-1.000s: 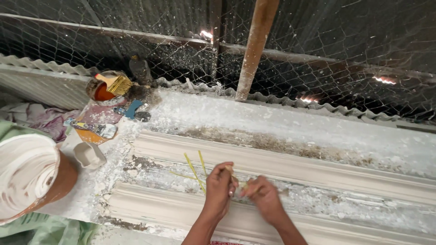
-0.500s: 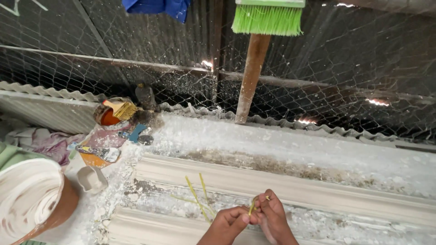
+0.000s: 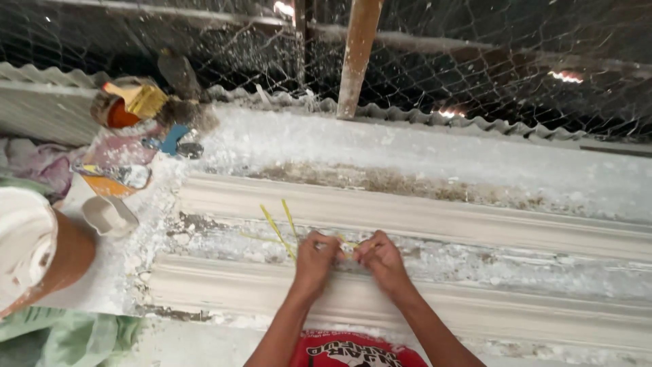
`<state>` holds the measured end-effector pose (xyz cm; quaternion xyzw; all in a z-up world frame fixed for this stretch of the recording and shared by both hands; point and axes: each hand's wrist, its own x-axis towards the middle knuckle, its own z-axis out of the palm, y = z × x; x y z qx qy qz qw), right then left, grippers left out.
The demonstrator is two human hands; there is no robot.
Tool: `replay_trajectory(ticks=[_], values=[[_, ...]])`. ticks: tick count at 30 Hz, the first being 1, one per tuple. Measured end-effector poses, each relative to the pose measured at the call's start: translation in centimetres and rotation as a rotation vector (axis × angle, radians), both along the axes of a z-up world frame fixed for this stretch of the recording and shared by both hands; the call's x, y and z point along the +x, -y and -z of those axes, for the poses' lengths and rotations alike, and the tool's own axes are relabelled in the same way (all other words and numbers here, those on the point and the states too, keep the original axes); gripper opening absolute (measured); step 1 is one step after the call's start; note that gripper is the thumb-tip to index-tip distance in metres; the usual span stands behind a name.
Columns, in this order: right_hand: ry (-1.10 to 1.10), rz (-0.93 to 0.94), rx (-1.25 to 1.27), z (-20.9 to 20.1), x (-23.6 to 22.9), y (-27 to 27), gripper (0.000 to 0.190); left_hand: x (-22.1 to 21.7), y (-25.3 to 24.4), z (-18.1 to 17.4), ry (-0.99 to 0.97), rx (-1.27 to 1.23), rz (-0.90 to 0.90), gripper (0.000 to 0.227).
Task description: The recorder is tying small yellow plastic strips into knots or loops while standing at a workshop bench containing plaster cornices.
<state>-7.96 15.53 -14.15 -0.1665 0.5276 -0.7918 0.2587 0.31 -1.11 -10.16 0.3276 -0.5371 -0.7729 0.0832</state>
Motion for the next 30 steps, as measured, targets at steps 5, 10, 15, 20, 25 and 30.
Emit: replay_trajectory(ticks=[5,10,15,20,25,30], values=[[-0.053,-0.064,0.094,-0.6,2.3,0.7,0.015,-0.7,1.1,0.1,0.032,-0.045,-0.121,0.03],[0.241,0.123,-0.074,-1.8,-1.0,-1.4,0.01,1.4,-0.8,-4.2,-0.054,0.338,0.059,0.014],[0.38,0.044,-0.107,-4.3,-1.1,-1.9,0.015,1.2,-3.1,-7.5,-0.562,0.375,0.203,0.03],[0.361,0.017,-0.077,-3.5,-2.4,-3.7,0.014,0.3,-4.4,-8.4,-0.485,0.043,0.377,0.016],[0.32,0.065,-0.103,-3.7,-3.0,-5.4,0.012,-0.8,-7.7,-3.2,-0.36,0.055,0.227,0.012],[0.22,-0.015,-0.125,-0.9,-2.1,-6.6,0.022,-1.9,-8.9,-0.4,-0.062,0.054,-0.032,0.011]])
